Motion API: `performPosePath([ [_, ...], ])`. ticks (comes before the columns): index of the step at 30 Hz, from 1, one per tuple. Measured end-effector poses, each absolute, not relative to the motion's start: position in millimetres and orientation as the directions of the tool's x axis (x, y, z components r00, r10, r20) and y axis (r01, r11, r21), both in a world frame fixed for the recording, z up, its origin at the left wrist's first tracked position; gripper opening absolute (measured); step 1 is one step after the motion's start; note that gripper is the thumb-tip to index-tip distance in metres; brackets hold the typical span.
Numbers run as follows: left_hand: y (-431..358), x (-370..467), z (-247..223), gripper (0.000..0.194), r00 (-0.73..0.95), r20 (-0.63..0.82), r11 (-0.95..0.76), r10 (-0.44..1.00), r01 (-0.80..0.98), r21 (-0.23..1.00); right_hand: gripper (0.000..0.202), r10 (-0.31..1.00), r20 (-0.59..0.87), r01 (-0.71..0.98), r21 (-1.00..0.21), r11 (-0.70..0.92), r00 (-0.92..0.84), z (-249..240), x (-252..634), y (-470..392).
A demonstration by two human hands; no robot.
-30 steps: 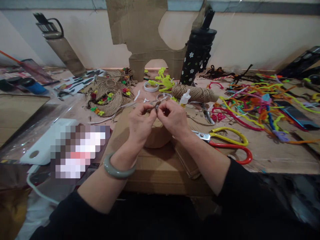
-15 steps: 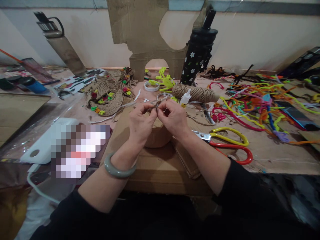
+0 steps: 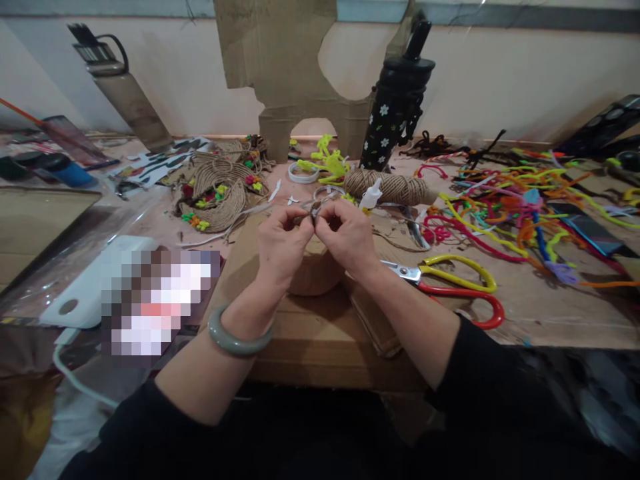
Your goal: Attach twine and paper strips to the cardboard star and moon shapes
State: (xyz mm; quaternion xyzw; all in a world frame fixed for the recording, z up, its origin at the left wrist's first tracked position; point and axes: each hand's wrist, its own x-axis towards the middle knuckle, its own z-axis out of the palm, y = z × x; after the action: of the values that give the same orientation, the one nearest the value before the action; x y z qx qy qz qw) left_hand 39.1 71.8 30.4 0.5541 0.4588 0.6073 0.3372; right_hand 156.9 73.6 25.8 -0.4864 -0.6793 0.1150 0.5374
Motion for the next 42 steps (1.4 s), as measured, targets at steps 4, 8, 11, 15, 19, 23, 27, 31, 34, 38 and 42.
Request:
performPosePath([
  [4,71,39,32,0.006,-0.157,0.312,-0.306,0.937,0.067,0.950,0.014,0.797,0.599,0.489,-0.718,0.496,0.072,25,157,74],
  [8,72,39,32,0.006,-0.147,0.286,-0.284,0.947,0.032,0.958,0.014,0.813,0.576,0.459,-0.748,0.479,0.090,24,157,74],
  [11,73,39,31,0.006,-0.142,0.268,-0.269,0.953,0.012,0.963,0.013,0.821,0.561,0.451,-0.763,0.463,0.107,24,157,74],
  [15,74,39,30,0.010,-0.152,0.244,-0.252,0.958,-0.034,0.967,0.012,0.834,0.535,0.426,-0.791,0.439,0.133,25,157,75],
  [19,75,38,31,0.011,-0.187,0.220,-0.234,0.957,-0.052,0.971,0.011,0.849,0.510,0.379,-0.820,0.429,0.141,26,159,77],
  [23,75,39,32,0.009,-0.198,0.194,-0.207,0.961,-0.049,0.977,0.012,0.858,0.490,0.374,-0.833,0.409,0.153,28,162,79],
  [27,76,40,33,0.008,-0.213,0.160,-0.176,0.964,-0.056,0.983,0.011,0.864,0.471,0.362,-0.848,0.387,0.177,29,164,81],
  [31,78,40,33,0.009,-0.201,0.146,-0.165,0.969,-0.081,0.983,0.014,0.860,0.480,0.372,-0.840,0.395,0.171,29,166,82],
  [34,79,40,32,0.009,-0.181,0.138,-0.160,0.974,-0.110,0.981,0.013,0.806,0.572,0.408,-0.779,0.477,0.150,30,168,82],
  [38,77,39,33,0.009,-0.123,0.118,-0.135,0.985,-0.135,0.982,0.010,0.785,0.608,0.405,-0.751,0.522,0.117,29,170,84],
  [42,77,39,35,0.010,-0.094,0.093,-0.109,0.991,-0.175,0.979,0.011,0.903,0.429,0.280,-0.870,0.406,0.021,28,170,87],
])
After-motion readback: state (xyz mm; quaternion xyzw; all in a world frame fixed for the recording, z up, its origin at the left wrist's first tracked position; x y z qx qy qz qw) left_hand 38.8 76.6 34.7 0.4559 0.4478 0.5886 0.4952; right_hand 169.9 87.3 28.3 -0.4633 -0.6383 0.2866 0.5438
